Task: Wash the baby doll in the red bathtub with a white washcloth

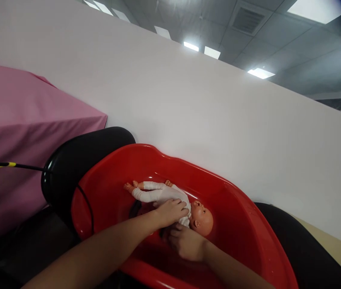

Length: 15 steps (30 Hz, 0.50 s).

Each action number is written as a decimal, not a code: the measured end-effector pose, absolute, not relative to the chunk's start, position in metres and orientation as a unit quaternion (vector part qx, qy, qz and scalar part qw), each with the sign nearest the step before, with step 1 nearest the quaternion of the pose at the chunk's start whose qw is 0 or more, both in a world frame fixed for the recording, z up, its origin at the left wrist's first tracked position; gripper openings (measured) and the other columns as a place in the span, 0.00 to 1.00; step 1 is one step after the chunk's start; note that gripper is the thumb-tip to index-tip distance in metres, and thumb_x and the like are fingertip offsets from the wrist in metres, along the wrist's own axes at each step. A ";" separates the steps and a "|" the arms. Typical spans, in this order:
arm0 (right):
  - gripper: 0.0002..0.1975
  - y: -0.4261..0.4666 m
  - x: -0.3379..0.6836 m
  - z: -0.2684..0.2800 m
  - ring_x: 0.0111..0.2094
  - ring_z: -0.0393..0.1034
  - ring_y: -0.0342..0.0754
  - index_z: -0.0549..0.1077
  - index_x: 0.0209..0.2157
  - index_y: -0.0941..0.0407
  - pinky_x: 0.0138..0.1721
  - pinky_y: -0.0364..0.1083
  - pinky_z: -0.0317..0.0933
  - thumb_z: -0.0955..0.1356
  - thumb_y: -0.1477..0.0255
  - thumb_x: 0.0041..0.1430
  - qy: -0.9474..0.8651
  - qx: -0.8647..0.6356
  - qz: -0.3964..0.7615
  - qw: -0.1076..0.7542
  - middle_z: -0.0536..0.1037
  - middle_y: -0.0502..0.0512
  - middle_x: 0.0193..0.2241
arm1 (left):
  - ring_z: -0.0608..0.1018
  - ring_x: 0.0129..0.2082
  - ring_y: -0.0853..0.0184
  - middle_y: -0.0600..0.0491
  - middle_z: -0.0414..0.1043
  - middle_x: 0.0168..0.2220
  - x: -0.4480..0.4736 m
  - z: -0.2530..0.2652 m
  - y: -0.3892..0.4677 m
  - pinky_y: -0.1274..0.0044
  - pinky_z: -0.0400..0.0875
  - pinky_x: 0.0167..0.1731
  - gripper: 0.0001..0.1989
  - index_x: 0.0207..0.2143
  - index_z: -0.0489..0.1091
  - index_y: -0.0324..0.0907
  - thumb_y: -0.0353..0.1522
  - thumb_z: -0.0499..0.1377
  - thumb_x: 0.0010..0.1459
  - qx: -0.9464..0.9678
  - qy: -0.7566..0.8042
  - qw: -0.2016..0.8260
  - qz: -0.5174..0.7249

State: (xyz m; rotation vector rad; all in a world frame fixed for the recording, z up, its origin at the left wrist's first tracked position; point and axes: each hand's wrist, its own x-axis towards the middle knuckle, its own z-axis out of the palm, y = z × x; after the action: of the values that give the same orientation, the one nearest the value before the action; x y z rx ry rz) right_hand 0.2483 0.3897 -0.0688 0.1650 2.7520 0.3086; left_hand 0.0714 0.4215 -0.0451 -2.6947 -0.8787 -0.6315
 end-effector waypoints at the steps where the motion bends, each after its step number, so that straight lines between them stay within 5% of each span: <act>1: 0.17 0.393 0.240 -0.071 0.54 0.66 0.52 0.74 0.51 0.63 0.60 0.53 0.57 0.59 0.75 0.67 0.979 0.047 0.109 0.168 0.78 0.61 0.46 | 0.73 0.43 0.60 0.52 0.72 0.44 0.070 -0.043 0.421 0.70 0.68 0.35 0.10 0.45 0.68 0.42 0.32 0.61 0.61 -0.923 -0.300 0.113 -0.211; 7: 0.20 0.405 0.245 -0.094 0.57 0.66 0.60 0.72 0.54 0.66 0.59 0.57 0.60 0.64 0.79 0.61 0.931 0.187 0.160 0.270 0.74 0.69 0.53 | 0.73 0.45 0.60 0.51 0.72 0.46 0.068 -0.037 0.419 0.71 0.68 0.34 0.09 0.47 0.67 0.41 0.30 0.58 0.63 -0.932 -0.292 0.103 -0.190; 10: 0.18 0.398 0.253 -0.089 0.55 0.68 0.61 0.75 0.50 0.69 0.59 0.59 0.60 0.63 0.80 0.60 0.928 0.190 0.147 0.284 0.76 0.72 0.49 | 0.73 0.45 0.59 0.51 0.71 0.47 0.069 -0.037 0.419 0.71 0.68 0.34 0.10 0.48 0.66 0.41 0.30 0.56 0.65 -0.931 -0.298 0.097 -0.187; 15: 0.19 0.399 0.231 -0.069 0.57 0.66 0.55 0.75 0.50 0.63 0.62 0.54 0.58 0.58 0.77 0.66 0.963 0.184 0.027 0.195 0.77 0.63 0.50 | 0.73 0.45 0.59 0.50 0.73 0.45 0.069 -0.037 0.418 0.70 0.67 0.35 0.08 0.45 0.68 0.41 0.32 0.56 0.65 -0.928 -0.307 0.092 -0.191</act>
State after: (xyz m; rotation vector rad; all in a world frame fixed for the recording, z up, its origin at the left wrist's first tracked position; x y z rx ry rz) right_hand 0.2305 0.3991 -0.0690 0.5162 2.6986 0.0744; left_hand 0.0686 0.4177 -0.0374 -2.7551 -0.9112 -0.5684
